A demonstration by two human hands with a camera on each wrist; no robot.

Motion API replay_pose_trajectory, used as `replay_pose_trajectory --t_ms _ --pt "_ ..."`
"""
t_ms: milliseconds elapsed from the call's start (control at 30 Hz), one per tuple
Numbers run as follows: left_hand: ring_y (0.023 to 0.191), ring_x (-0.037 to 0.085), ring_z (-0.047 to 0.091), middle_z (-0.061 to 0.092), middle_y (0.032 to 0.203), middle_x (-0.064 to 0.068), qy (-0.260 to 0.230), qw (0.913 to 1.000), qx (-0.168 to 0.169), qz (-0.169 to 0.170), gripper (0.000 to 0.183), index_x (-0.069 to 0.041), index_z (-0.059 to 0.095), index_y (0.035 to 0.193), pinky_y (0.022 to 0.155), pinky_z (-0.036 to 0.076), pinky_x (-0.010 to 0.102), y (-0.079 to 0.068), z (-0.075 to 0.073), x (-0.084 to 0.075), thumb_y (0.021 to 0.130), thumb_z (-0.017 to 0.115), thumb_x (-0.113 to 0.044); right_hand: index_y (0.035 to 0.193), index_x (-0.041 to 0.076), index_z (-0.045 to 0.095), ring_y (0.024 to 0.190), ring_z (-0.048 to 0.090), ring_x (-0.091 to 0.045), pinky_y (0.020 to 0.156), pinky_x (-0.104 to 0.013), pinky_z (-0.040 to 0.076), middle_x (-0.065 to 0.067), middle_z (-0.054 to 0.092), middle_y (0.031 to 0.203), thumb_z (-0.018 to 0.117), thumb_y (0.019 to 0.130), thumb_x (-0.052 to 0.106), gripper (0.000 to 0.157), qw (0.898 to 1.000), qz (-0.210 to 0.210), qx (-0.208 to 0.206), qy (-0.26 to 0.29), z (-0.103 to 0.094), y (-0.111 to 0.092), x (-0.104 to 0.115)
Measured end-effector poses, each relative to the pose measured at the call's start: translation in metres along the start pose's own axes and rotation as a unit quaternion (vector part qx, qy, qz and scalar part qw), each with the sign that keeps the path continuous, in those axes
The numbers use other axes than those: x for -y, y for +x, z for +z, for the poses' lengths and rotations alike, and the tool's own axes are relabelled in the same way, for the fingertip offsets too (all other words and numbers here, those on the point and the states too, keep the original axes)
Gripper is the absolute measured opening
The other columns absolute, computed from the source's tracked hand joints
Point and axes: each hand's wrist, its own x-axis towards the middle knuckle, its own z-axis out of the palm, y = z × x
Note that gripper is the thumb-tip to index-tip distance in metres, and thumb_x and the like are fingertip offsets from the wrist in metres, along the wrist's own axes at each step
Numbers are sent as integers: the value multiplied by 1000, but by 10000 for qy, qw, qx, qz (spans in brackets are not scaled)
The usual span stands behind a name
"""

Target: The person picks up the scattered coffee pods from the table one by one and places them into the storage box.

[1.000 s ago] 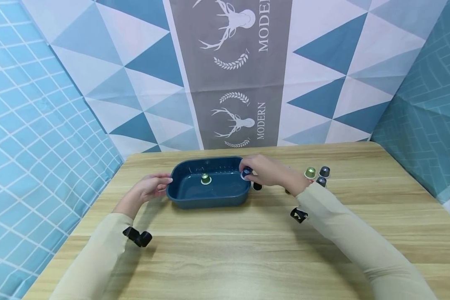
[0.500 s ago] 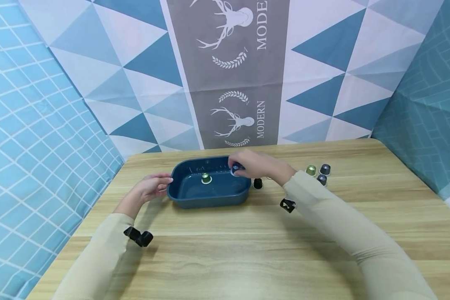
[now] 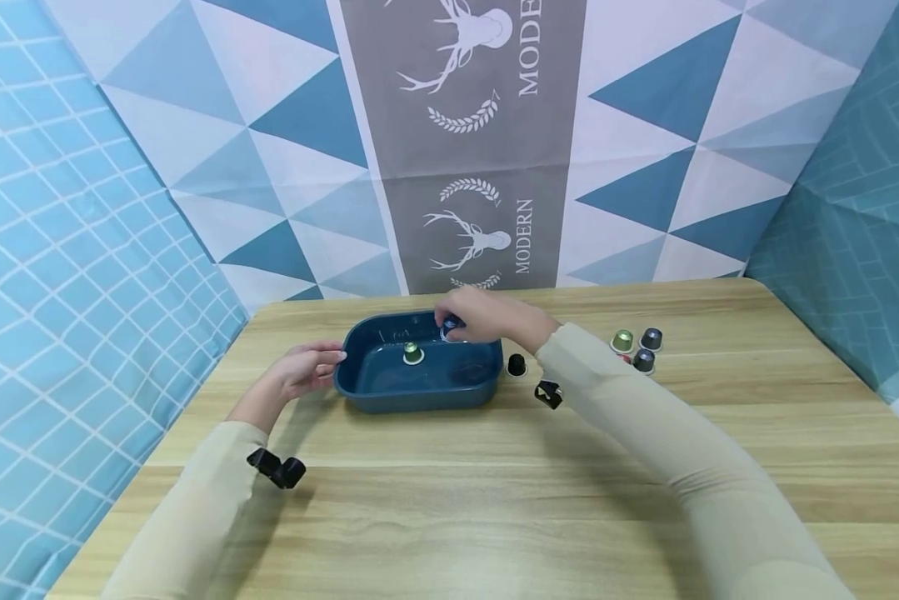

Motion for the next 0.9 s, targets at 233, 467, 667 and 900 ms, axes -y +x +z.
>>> replay_pose_trajectory --t_ms 233,467,667,900 --pt "93 8 53 49 119 2 10 10000 -17 -67 53 -5 36 146 73 51 16 2 -1 0 98 54 -18 101 4 66 88 60 -19 85 -35 53 -7 67 96 70 87 14 17 10000 -42 59 -34 -1 13 -2" --pt "93 8 53 50 119 2 39 9999 -53 -103 51 -6 37 145 75 51 17 4 -2 -1 98 54 -18 102 2 66 87 61 -20 85 -36 52 -8 69 98 70 88 13 18 9998 -67 194 -48 -1 27 -6" --pt "87 7 54 52 108 1 -35 9999 -78 -72 49 -3 39 143 72 51 17 3 -2 0 97 55 -15 104 5 65 90 61 -20 88 -36 51 -8 68 101 69 89 15 19 9984 251 507 -4 3 41 -7" --pt "82 5 56 56 95 -4 -64 10000 -52 8 49 -1 40 142 72 51 18 3 -2 1 97 55 -13 104 7 66 90 62 -20 88 -36 51 -7 69 102 70 88 16 19 9968 338 684 -255 9 55 -8"
